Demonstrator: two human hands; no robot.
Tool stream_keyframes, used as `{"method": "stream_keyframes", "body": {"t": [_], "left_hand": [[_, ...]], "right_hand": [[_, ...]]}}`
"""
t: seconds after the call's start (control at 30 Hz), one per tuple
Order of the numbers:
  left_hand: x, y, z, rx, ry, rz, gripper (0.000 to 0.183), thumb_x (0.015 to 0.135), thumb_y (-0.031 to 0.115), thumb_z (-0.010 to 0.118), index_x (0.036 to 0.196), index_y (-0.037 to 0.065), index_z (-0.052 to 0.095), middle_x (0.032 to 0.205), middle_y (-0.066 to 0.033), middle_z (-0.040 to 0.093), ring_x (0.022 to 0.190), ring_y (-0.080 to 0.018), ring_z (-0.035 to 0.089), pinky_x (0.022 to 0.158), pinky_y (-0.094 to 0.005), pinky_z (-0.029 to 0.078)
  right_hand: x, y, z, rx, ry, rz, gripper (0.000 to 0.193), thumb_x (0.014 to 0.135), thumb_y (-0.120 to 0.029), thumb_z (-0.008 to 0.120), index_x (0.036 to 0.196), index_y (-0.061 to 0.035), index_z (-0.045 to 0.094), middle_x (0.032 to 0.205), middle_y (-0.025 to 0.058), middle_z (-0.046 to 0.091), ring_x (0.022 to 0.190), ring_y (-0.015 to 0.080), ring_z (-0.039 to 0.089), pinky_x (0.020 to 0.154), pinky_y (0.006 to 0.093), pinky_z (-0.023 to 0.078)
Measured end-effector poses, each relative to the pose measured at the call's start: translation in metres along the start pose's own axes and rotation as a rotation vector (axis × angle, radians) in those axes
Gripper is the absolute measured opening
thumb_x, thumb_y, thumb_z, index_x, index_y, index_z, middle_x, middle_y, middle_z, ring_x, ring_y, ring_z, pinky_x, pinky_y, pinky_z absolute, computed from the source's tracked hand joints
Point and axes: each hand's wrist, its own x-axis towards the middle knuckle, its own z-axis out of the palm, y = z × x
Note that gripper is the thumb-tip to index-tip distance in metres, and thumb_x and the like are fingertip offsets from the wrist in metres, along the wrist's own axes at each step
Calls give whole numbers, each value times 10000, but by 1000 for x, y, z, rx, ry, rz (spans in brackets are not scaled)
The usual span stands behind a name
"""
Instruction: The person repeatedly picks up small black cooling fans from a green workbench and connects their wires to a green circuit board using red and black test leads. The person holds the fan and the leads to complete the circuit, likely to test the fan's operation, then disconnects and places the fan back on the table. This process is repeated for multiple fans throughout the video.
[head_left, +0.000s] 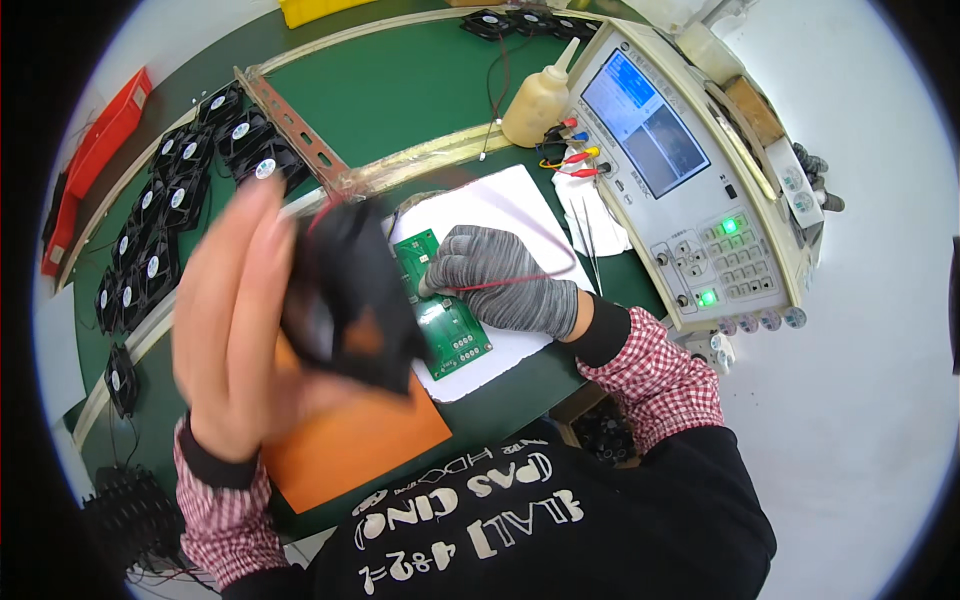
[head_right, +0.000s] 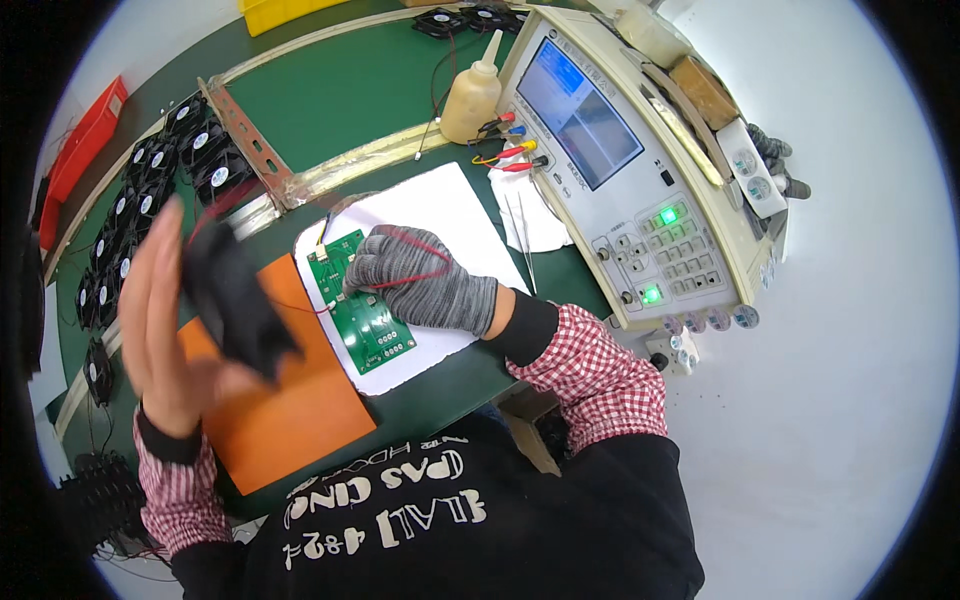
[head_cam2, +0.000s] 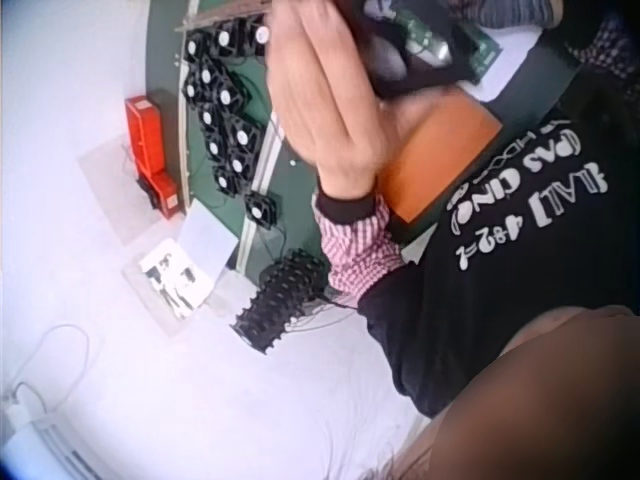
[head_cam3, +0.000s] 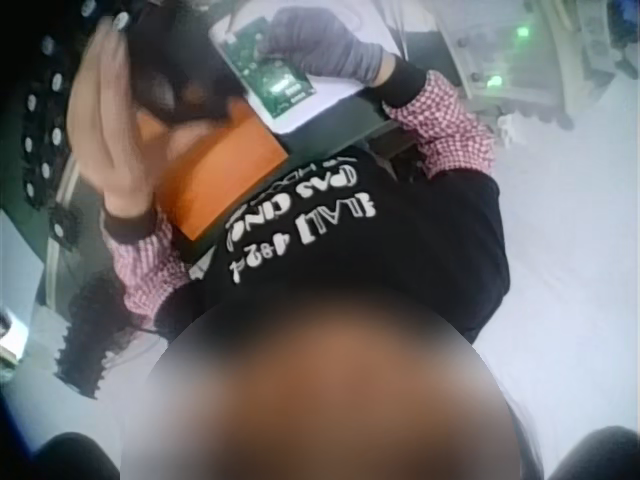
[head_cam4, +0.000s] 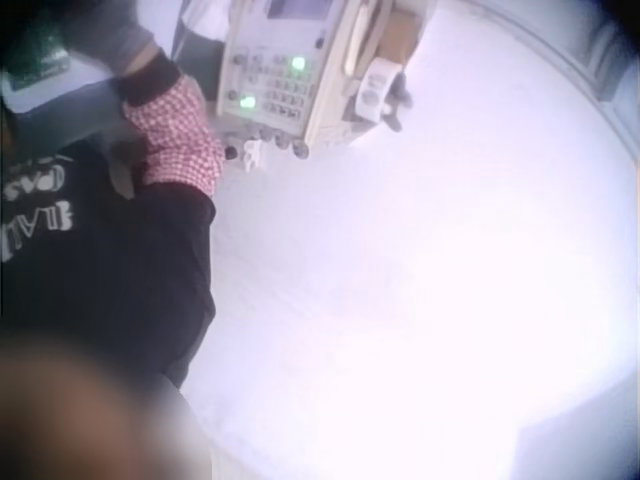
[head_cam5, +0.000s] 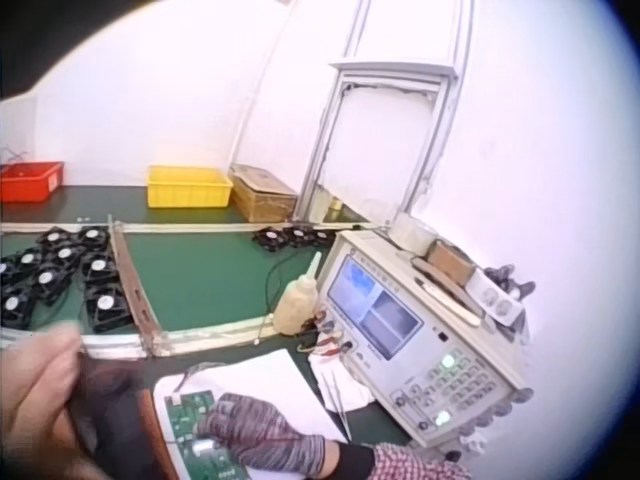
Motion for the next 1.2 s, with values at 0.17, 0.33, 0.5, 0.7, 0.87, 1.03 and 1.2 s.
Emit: {"method": "stream_keyframes", "body": {"t": [0.17, 0.33, 0.5, 0.7, 0.87, 1.03, 1.2], "left_hand": [[13, -74, 83, 237, 121, -283, 563, 705, 197, 814, 1198, 56, 583, 1112, -137, 593, 1068, -329, 555, 886, -421, 465], [-53, -137, 104, 311, -359, -293, 144, 694, 53, 724, 774, 48, 605, 892, -89, 505, 912, -286, 502, 745, -398, 408], [-32, -46, 41, -312, -195, 17, 125, 686, 31, 656, 726, 58, 541, 858, -63, 525, 857, -295, 558, 748, -407, 436], [-36, 41, -16, -789, -495, 492, 61, 817, 185, 603, 856, 142, 617, 1030, -24, 605, 1077, -195, 597, 888, -320, 466], [-41, -9, -53, -616, -680, 177, 105, 721, 172, 629, 789, 102, 587, 881, -31, 527, 877, -196, 579, 709, -325, 427], [-52, -25, -69, 216, -574, 79, 130, 670, 159, 612, 768, 84, 570, 869, -49, 500, 887, -220, 544, 699, -352, 412], [-68, -63, -70, 417, -377, -68, 167, 678, 16, 599, 836, 3, 549, 884, -119, 501, 852, -299, 533, 735, -394, 437]], "right_hand": [[-1, 4, -1, 316, 212, 111, 259, 765, 33, 719, 1005, -56, 680, 878, 57, 655, 854, 200, 641, 773, 324, 530], [4, 6, -6, 277, 389, 132, 448, 805, -87, 767, 1223, -38, 610, 1032, 76, 649, 968, 186, 636, 841, 305, 527], [5, -13, -15, -40, 272, 47, 583, 796, -144, 756, 1342, -112, 555, 1338, 148, 555, 1215, 324, 542, 1036, 386, 443], [11, -43, 8, 283, -389, -328, 364, 802, -216, 731, 1146, -120, 663, 1181, 105, 605, 1164, 310, 542, 997, 450, 437], [8, -37, -22, 80, -238, -202, 152, 852, -148, 666, 984, -74, 655, 941, 115, 541, 973, 335, 538, 893, 443, 450], [2, -42, -29, 178, -326, -66, 154, 924, -146, 612, 1000, -14, 633, 1041, 179, 547, 1051, 361, 526, 926, 448, 434], [4, -43, -40, 437, -447, 198, 179, 934, -161, 636, 986, 10, 637, 922, 86, 645, 847, 257, 619, 825, 348, 493]]}}
